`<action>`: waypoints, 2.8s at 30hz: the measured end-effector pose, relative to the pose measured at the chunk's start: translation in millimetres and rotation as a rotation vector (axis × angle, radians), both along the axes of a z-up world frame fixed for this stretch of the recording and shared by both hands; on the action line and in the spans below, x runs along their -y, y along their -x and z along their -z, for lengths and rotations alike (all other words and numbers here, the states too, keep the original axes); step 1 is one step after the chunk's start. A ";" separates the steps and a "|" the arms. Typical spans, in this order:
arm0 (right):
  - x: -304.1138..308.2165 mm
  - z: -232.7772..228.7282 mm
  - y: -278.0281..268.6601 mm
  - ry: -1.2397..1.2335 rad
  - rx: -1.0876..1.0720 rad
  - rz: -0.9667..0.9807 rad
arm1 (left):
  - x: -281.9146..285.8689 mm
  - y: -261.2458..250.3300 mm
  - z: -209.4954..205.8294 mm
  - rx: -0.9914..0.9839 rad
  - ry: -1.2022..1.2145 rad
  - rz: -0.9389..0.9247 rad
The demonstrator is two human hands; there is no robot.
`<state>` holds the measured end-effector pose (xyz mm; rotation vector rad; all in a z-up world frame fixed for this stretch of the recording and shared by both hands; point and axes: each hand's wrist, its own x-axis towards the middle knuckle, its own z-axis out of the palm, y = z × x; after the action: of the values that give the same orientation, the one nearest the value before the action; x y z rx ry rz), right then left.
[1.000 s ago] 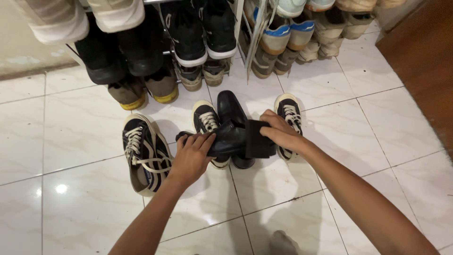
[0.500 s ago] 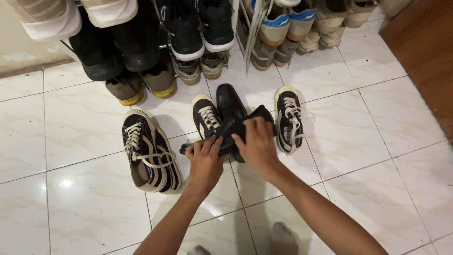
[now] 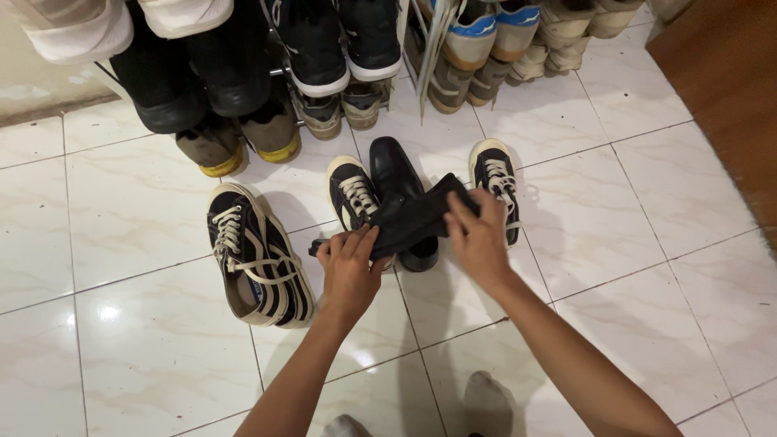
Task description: The person cleans a pair of beige sneakers and a pair of black shoes using a black cloth. They wipe the exterior and interior surfaces of each shoe, then place the cleaned shoes onto a nearby shoe rack.
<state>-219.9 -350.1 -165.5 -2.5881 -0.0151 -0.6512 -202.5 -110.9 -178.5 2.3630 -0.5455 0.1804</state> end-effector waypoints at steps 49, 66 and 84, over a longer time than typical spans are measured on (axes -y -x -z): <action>-44.7 -3.5 -1.5 0.025 0.011 -0.262 | -22.2 -1.7 -0.8 -0.151 0.058 -0.017; -59.2 -7.4 26.9 -0.004 0.011 -0.354 | -20.4 -0.7 -4.6 -0.151 0.010 -0.021; -11.1 0.3 13.2 -0.082 -0.007 -0.047 | -17.9 -8.1 -11.1 -0.107 0.050 -0.009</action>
<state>-233.1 -339.0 -165.8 -2.5037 -0.0462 -0.6133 -194.4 -93.0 -167.4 2.3117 -0.4733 0.0709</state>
